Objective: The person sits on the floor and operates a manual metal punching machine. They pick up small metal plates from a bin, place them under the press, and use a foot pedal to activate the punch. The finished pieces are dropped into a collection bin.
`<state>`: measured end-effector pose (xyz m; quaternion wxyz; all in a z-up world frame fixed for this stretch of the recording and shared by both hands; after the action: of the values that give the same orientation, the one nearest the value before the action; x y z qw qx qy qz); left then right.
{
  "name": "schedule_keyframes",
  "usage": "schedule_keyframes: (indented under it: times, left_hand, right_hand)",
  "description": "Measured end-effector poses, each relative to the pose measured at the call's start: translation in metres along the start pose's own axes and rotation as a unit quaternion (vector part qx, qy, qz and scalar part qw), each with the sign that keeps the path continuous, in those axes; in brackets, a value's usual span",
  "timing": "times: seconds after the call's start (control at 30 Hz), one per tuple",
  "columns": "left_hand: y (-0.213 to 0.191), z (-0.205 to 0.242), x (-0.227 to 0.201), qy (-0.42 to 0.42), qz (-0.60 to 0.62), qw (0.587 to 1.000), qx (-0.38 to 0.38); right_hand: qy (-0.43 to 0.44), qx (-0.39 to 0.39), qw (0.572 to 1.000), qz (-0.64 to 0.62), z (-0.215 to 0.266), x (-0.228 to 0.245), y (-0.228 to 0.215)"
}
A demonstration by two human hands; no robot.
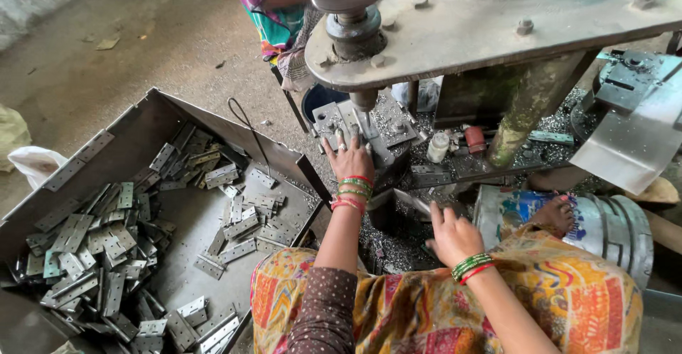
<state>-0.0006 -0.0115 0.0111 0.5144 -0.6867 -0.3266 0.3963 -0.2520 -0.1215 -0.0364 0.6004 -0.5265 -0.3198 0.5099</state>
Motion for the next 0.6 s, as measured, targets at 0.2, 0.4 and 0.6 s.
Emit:
schedule_keyframes:
  times: [0.2,0.4,0.6]
  left_hand:
    - [0.000,-0.014,0.003,0.001,-0.002,1.000,-0.001]
    - [0.003,-0.014,0.005,0.024,0.019,0.998,-0.047]
    - [0.002,0.002,-0.002,0.045,0.015,0.999,-0.001]
  right_hand:
    - [0.002,0.153,0.988,-0.035,-0.013,0.003,0.030]
    - [-0.008,0.166,0.984,-0.065,-0.007,0.002,0.045]
    - [0.002,-0.141,0.990,-0.031,0.004,0.000,-0.033]
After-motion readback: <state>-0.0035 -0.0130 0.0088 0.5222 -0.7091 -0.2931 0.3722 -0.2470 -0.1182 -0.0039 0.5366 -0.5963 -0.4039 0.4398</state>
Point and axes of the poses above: each hand's wrist, its own z-axis away from the middle knuckle, its own y-axis out of the palm, x = y × z, the point moved 4 cm from there along -z, towards the middle knuckle, and after that the axes turned 12 degrees about z, right-handed, at the moved point
